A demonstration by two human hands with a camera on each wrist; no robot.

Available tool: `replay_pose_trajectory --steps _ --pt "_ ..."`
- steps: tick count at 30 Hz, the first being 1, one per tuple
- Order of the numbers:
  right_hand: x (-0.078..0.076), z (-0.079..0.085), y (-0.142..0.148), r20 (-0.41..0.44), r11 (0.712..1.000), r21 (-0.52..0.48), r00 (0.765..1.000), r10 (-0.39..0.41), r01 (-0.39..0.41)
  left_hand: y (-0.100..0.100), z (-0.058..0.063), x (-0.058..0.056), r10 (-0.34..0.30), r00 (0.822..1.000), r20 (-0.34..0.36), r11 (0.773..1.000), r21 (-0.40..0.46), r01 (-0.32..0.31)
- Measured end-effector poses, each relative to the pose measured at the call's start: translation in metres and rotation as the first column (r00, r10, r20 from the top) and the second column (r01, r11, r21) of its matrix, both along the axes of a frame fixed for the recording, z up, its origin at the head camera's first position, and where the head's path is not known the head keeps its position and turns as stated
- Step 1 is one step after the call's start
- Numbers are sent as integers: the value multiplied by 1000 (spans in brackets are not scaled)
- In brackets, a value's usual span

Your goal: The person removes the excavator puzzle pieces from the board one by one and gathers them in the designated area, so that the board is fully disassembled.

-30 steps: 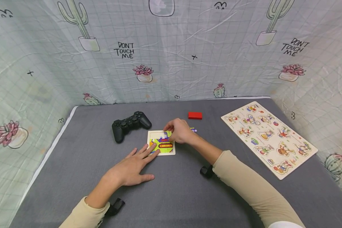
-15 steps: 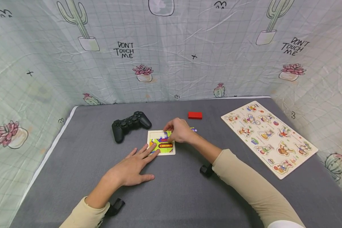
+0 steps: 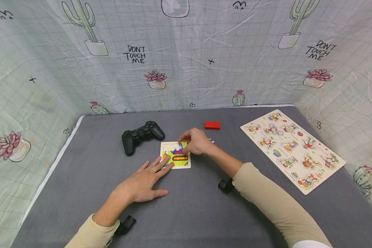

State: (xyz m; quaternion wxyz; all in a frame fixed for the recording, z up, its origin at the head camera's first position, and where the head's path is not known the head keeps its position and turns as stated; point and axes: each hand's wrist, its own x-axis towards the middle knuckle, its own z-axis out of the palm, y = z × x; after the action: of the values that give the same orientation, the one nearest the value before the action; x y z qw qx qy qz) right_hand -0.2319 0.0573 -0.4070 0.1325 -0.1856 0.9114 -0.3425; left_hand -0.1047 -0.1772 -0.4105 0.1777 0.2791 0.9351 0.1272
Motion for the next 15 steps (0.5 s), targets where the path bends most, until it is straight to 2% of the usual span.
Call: replay_pose_trajectory --steps 6,11,15 --pt "2 1 12 108 990 -136 994 -11 26 1 0 0 5 1000 6 1000 -1 -5" --pt "2 3 23 203 967 -240 979 -32 82 1 1 0 5 1000 8 1000 6 -5" --pt "2 5 33 239 949 -292 970 -51 122 0 0 0 5 1000 6 1000 10 -5"
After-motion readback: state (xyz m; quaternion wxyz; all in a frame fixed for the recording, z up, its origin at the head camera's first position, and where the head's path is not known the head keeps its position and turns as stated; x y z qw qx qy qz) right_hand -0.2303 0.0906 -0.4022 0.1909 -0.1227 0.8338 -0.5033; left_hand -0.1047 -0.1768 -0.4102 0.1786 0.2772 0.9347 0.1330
